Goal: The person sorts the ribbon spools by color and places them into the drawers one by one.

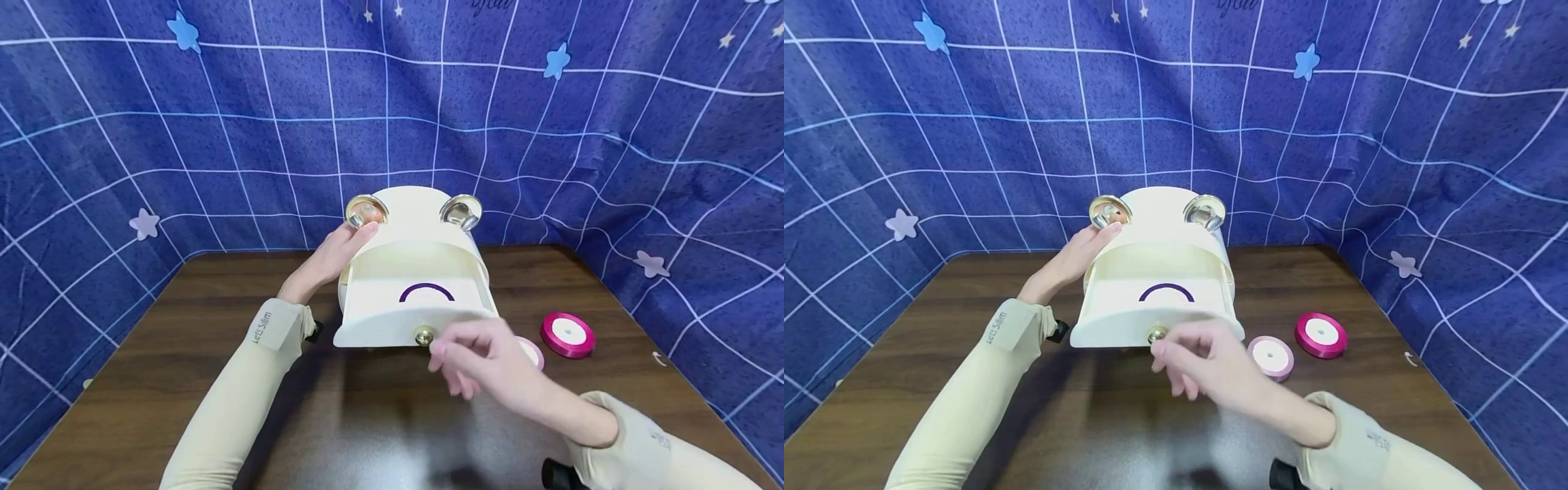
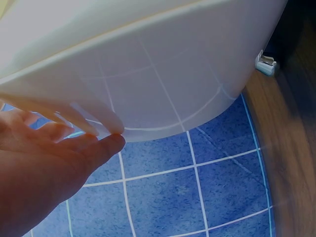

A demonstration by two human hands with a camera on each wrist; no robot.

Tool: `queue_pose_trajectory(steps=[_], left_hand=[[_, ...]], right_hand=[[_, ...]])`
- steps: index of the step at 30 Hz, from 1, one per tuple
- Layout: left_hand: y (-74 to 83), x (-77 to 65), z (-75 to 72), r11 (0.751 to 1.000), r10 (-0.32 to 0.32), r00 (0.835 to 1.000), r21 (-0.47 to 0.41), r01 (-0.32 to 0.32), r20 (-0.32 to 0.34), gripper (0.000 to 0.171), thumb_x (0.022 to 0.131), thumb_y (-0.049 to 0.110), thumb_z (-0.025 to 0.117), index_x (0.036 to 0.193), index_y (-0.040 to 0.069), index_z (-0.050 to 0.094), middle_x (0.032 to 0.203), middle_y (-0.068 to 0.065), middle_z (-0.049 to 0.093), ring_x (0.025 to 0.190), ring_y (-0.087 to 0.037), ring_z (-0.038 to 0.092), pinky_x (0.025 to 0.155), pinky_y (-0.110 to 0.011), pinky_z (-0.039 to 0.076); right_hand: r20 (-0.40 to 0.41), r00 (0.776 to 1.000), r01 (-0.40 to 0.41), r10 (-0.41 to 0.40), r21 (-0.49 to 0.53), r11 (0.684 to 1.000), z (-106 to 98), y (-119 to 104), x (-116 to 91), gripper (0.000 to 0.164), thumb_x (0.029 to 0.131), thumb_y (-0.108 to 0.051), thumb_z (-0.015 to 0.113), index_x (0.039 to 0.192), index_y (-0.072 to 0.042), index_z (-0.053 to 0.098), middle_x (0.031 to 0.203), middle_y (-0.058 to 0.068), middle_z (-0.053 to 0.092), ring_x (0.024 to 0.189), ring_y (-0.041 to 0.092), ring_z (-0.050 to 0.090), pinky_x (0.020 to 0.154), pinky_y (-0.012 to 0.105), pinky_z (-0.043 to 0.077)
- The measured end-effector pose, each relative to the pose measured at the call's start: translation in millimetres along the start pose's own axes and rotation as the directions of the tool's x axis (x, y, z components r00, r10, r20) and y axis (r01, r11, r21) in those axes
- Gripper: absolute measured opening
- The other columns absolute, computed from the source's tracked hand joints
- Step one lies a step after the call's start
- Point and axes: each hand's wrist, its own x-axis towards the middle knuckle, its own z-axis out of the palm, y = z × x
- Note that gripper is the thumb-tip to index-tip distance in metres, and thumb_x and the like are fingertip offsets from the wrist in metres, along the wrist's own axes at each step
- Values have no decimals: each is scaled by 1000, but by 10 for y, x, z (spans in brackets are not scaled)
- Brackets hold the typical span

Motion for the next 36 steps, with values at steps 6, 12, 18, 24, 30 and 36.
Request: queue_pose_trajectory(steps=[6,12,18,24,30,36], left_hand=[[-25,-2,-12,1000,-24,1000,9,24,6,59,97,61,35,136,20,49,132,-7,54,117,-22,52,105,-43,40],[-17,2,-11,1000,-17,1000,1,17,10,58,97,61,35,137,21,48,128,-6,58,112,-22,56,102,-42,43],[-1,-16,-10,999,-43,999,-1,43,5,58,97,61,36,136,20,49,127,-8,57,112,-22,55,102,-43,43],[-17,-25,4,999,-42,999,-1,42,4,57,97,60,36,133,19,50,125,-8,57,110,-22,55,100,-42,44],[-9,-20,9,999,-34,999,-3,34,0,56,97,59,37,134,20,50,128,-8,56,114,-23,53,103,-44,42],[-3,-27,17,1000,-29,1000,-10,29,3,57,97,60,37,135,21,49,129,-7,55,115,-23,53,103,-43,42]], right_hand=[[121,913,-407,389,225,885,178,238,18,42,99,-33,50,90,6,62,52,2,54,42,7,47,39,23,33],[169,883,-470,439,362,805,215,280,86,46,100,-44,44,97,-3,64,53,-5,55,44,7,48,41,22,31],[162,902,-432,401,397,810,215,258,117,43,101,-42,42,91,-8,65,53,-5,55,45,7,47,42,21,33],[152,910,-413,386,400,818,199,282,147,41,101,-40,42,89,-7,64,52,-6,53,44,7,45,41,22,32],[149,922,-386,357,396,833,163,311,189,42,102,-39,41,89,-8,65,52,-7,53,45,6,45,42,21,32],[135,926,-378,353,372,848,119,358,255,42,102,-39,39,88,-9,65,52,-7,52,45,6,44,43,21,32]])
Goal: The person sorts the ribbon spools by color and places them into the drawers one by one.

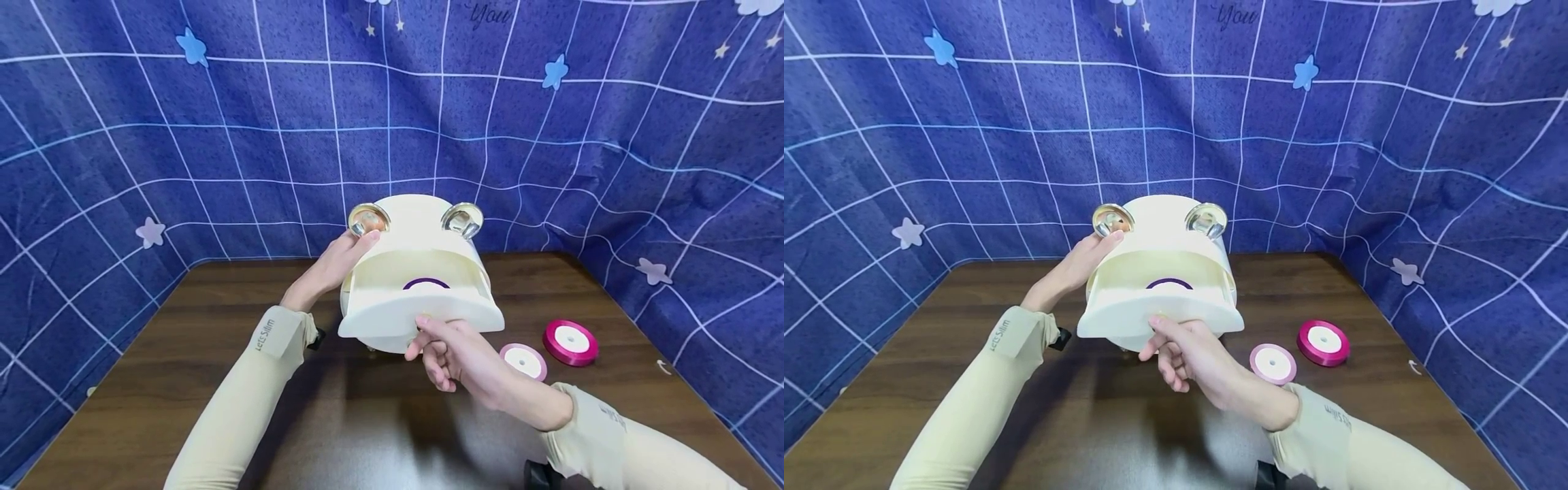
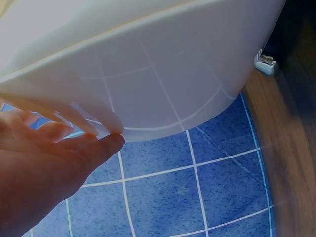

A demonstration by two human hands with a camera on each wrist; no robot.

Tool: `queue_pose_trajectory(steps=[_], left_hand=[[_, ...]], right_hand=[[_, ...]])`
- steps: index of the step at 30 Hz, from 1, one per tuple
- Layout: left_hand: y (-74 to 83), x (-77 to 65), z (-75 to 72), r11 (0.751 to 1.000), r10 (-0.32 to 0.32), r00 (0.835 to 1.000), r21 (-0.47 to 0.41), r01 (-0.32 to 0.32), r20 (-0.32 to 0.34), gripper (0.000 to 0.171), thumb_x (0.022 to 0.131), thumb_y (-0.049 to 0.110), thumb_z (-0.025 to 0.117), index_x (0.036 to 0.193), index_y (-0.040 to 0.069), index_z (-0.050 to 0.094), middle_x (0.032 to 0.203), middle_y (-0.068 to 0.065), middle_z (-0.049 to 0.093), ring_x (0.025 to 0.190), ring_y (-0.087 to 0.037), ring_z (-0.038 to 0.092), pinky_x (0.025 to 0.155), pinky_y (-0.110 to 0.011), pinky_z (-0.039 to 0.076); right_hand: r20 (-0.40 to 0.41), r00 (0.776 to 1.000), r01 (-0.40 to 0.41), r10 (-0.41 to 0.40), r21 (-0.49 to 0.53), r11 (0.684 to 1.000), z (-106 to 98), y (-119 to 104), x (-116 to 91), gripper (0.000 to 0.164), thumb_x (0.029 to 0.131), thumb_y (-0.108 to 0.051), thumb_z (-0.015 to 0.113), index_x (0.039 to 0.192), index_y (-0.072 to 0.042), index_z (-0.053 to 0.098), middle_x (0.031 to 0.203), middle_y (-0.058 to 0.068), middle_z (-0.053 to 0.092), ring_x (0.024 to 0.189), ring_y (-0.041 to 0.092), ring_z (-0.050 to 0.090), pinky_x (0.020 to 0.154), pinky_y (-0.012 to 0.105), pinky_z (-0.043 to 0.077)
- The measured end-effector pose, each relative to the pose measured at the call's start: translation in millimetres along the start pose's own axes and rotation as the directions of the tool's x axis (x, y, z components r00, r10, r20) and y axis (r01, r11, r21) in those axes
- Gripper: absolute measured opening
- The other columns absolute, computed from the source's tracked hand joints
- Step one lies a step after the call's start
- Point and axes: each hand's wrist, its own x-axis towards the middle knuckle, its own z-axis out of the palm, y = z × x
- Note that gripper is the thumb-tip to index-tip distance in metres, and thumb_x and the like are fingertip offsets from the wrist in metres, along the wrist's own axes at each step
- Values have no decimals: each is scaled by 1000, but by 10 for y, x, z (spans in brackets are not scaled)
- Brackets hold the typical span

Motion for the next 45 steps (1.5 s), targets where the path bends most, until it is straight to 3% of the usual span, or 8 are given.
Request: queue_pose_trajectory(steps=[31,45], left_hand=[[4,2,3,1000,23,1000,4,-23,-6,56,98,58,37,136,19,48,133,-7,53,120,-22,50,107,-44,39],[1,2,1,1000,28,1000,0,-28,-2,53,98,57,36,133,20,50,124,-7,56,115,-22,54,102,-43,43]], right_hand=[[-77,997,-19,20,13,1000,-142,-27,311,42,102,-38,40,86,-9,66,50,-4,50,45,9,44,45,21,36],[-108,994,-24,25,14,1000,-213,-58,452,44,101,-40,40,85,-10,68,49,-3,49,44,9,45,45,22,36]])
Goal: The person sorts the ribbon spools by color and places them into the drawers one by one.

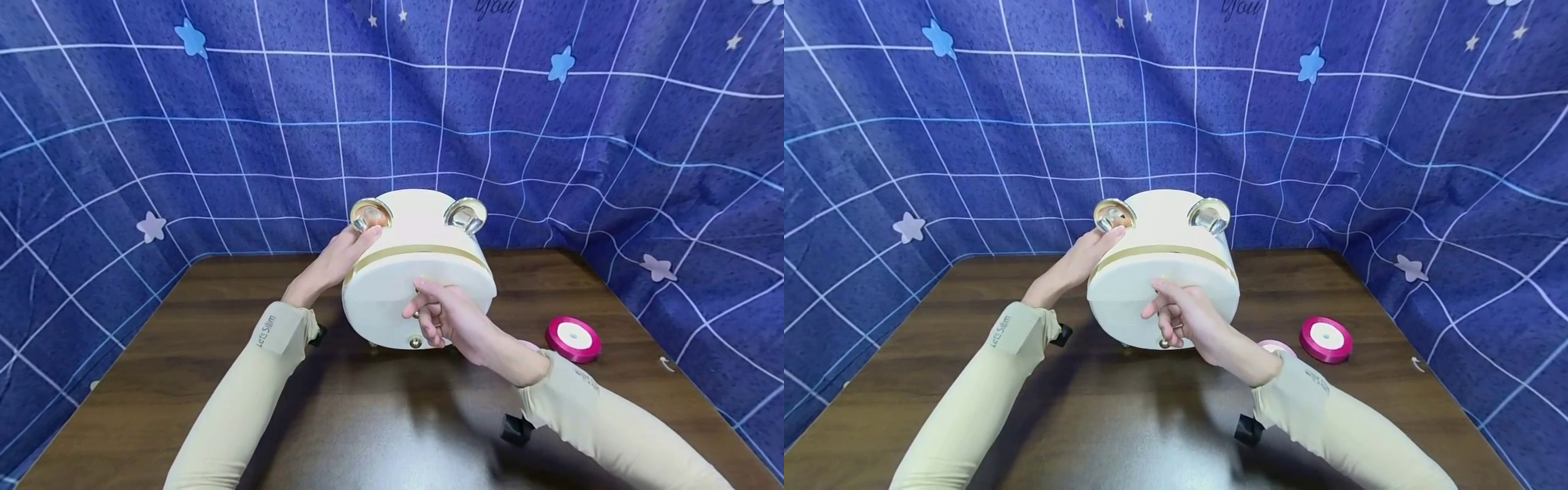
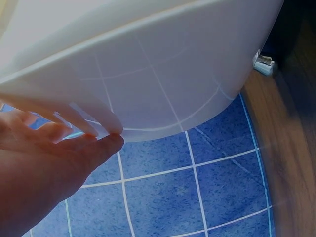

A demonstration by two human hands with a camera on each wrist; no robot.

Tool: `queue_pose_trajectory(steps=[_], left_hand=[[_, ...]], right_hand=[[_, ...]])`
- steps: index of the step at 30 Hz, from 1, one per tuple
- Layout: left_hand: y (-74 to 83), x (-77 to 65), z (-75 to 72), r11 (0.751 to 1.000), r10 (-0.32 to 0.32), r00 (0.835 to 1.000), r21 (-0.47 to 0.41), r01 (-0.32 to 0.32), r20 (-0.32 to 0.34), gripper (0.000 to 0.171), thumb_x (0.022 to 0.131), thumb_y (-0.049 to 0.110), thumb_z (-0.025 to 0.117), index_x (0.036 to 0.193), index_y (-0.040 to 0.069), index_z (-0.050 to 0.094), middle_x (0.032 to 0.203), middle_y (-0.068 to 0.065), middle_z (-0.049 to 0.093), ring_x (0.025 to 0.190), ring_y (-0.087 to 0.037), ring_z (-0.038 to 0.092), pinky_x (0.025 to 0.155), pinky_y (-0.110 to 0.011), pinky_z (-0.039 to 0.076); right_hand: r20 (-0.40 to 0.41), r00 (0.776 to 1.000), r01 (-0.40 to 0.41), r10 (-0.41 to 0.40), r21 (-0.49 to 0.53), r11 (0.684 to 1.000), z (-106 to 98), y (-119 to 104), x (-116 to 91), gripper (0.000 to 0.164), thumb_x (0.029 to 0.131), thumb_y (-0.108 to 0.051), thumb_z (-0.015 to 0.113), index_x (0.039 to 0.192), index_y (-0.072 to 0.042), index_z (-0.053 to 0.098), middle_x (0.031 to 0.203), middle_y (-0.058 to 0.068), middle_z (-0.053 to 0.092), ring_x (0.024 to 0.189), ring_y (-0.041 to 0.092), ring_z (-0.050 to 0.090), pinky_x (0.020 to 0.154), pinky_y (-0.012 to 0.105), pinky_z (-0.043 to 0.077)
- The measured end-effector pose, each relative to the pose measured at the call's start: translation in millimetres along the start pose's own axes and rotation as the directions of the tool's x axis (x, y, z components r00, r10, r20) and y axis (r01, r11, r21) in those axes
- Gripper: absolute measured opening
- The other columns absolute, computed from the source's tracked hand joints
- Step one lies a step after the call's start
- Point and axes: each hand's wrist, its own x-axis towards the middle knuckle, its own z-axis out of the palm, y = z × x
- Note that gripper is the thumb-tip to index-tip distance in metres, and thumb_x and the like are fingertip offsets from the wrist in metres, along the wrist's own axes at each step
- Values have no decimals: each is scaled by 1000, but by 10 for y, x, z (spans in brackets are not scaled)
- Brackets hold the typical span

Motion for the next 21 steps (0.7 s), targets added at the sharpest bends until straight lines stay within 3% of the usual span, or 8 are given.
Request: queue_pose_trajectory(steps=[10,16,21], left_hand=[[-10,19,0,1000,2,1000,4,-2,-2,56,98,58,37,135,18,49,126,-8,57,118,-22,53,105,-44,40],[-2,9,12,1000,-8,1000,-10,8,1,53,98,57,37,132,19,51,112,-8,65,101,-21,64,94,-40,49],[3,11,8,1000,2,1000,-6,-2,1,51,98,57,37,130,19,52,111,-7,64,96,-20,66,88,-38,51]], right_hand=[[-33,999,-15,15,3,1000,-34,-21,96,43,101,-40,41,83,-11,68,48,-5,49,43,8,43,43,20,32],[-44,999,-19,19,8,1000,-78,-9,169,43,100,-42,41,84,-12,68,48,-6,49,41,7,41,41,19,26],[-31,999,7,-6,25,1000,-113,1,206,43,101,-41,42,85,-12,69,48,-6,49,40,7,40,40,19,23]])
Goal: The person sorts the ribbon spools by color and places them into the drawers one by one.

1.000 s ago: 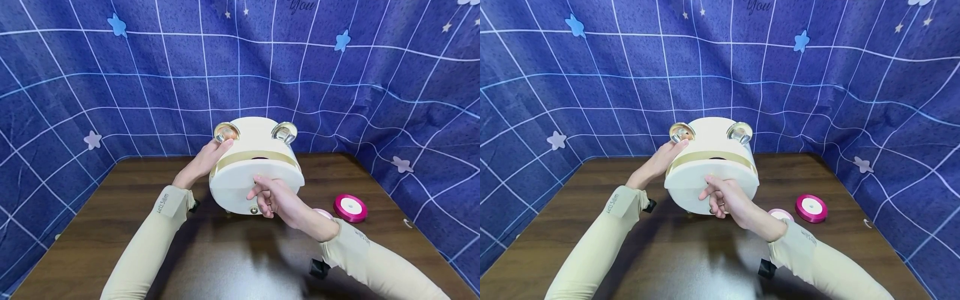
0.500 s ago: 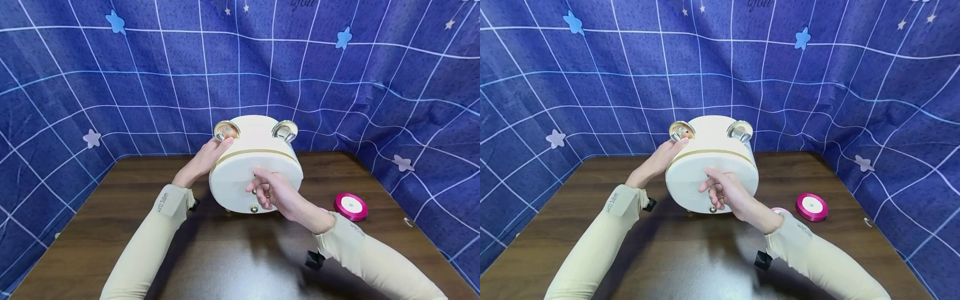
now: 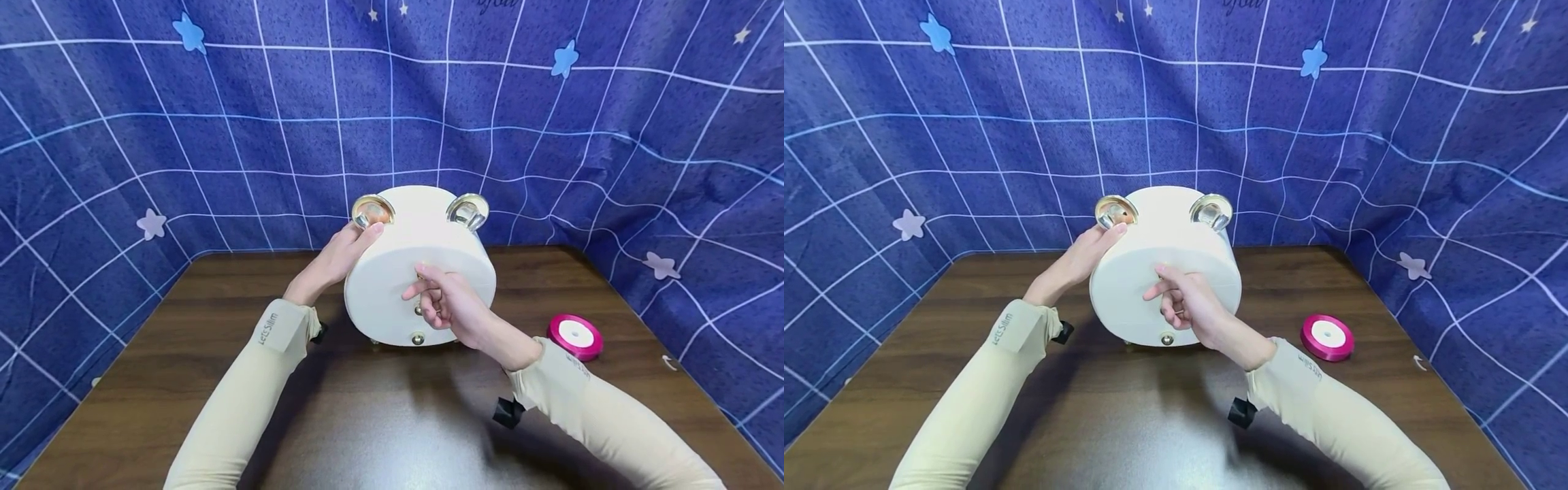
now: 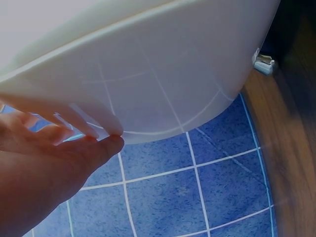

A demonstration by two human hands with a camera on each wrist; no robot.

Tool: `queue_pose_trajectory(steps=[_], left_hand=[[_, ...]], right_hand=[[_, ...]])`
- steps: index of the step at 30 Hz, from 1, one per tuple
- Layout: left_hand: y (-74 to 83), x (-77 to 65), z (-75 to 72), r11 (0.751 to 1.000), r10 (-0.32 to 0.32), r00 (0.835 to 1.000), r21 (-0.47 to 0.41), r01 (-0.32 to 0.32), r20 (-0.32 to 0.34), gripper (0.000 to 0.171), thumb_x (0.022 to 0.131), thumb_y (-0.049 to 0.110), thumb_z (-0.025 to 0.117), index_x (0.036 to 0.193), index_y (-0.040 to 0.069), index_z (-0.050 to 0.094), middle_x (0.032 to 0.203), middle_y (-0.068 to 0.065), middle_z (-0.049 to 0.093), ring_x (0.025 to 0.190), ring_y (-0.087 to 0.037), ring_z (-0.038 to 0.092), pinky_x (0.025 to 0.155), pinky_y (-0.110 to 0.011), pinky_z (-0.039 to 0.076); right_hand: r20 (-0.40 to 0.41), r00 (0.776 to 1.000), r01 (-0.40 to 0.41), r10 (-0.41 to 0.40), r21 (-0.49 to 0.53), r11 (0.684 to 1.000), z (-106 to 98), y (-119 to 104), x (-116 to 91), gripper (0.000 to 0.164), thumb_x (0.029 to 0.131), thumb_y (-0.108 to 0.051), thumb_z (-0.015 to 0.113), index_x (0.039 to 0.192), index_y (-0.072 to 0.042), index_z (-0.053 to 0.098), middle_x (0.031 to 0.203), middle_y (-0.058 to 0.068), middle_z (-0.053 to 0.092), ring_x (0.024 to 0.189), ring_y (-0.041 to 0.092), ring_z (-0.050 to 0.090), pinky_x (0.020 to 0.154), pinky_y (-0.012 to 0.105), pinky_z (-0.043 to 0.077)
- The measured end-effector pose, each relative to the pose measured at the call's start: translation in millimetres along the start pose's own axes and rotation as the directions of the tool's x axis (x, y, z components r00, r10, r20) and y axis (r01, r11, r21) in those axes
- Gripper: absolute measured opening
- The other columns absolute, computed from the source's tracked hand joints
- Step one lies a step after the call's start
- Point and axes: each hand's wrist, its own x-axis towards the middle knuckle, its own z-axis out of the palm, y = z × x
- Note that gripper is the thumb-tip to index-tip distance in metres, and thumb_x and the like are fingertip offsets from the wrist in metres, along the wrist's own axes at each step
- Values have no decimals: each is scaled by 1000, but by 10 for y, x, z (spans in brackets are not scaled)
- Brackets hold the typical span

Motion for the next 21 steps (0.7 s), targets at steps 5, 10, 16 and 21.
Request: queue_pose_trajectory(steps=[5,10,16,21], left_hand=[[-3,19,11,1000,-4,1000,12,4,-8,52,98,58,36,130,20,51,108,-7,65,95,-21,66,88,-40,51],[-28,52,33,1000,-6,1000,24,6,0,53,98,59,35,127,19,53,104,-7,66,90,-20,67,85,-38,52],[-20,73,40,1000,-12,1000,16,12,-2,54,97,60,35,128,19,53,100,-8,68,85,-19,68,83,-36,52],[8,75,32,1000,-9,1000,7,9,-12,53,97,59,36,133,23,50,103,-7,69,85,-19,69,84,-38,52]], right_hand=[[12,1000,7,-7,20,1000,-29,-2,13,43,101,-40,42,86,-11,70,47,-6,49,39,6,40,39,18,24],[12,1000,12,-12,30,999,-46,9,11,43,101,-41,43,89,-9,69,47,-6,48,38,6,38,39,18,24],[45,999,-24,25,-13,1000,-21,155,-95,31,98,-35,51,93,-8,64,48,-7,47,39,6,35,39,18,23],[27,983,-181,181,-9,984,-13,339,-140,35,97,-39,51,89,-7,63,46,-8,46,39,7,37,40,19,23]])
